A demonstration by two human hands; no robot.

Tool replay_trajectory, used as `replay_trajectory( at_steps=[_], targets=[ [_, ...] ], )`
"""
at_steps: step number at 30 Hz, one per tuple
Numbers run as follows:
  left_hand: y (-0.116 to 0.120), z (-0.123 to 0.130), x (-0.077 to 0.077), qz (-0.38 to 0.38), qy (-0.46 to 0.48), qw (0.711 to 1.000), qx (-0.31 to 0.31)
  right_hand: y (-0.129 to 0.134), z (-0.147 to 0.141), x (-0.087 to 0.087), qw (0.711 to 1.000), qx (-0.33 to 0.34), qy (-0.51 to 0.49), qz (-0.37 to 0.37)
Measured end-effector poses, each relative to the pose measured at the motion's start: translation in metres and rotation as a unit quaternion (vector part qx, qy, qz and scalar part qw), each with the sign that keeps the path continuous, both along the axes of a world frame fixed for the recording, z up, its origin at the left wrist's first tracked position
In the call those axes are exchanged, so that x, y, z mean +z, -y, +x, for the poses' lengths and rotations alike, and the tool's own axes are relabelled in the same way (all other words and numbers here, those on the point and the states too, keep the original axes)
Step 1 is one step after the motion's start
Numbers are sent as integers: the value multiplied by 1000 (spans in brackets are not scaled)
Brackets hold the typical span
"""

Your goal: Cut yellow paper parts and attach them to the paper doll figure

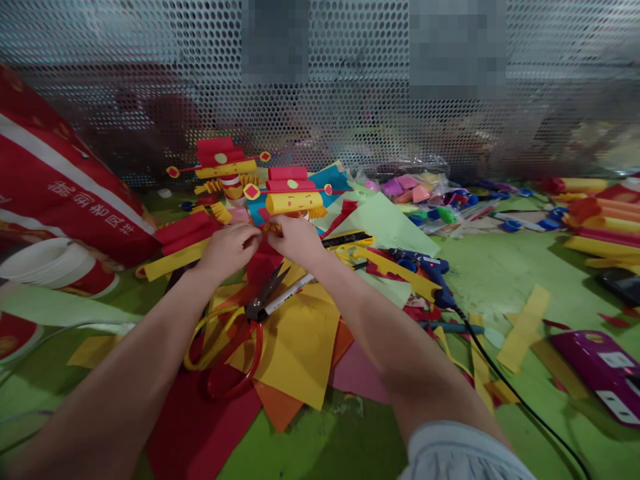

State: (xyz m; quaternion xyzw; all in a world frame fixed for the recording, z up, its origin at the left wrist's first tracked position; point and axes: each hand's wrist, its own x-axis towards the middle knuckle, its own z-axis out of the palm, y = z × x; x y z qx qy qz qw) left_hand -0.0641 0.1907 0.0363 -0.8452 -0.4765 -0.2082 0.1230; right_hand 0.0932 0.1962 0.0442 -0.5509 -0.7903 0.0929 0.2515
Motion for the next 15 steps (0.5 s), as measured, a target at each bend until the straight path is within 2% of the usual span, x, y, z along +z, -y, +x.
replay_trajectory(
  at_steps=[6, 15],
  targets=[
    [-1, -2, 1, -30, 31, 999, 2, -1, 1, -1, 1000, 1, 11, 2],
    [-3, -4, -2, -27, 69, 997, -14, -1, 1, -1, 1000, 23, 14, 2]
  ],
)
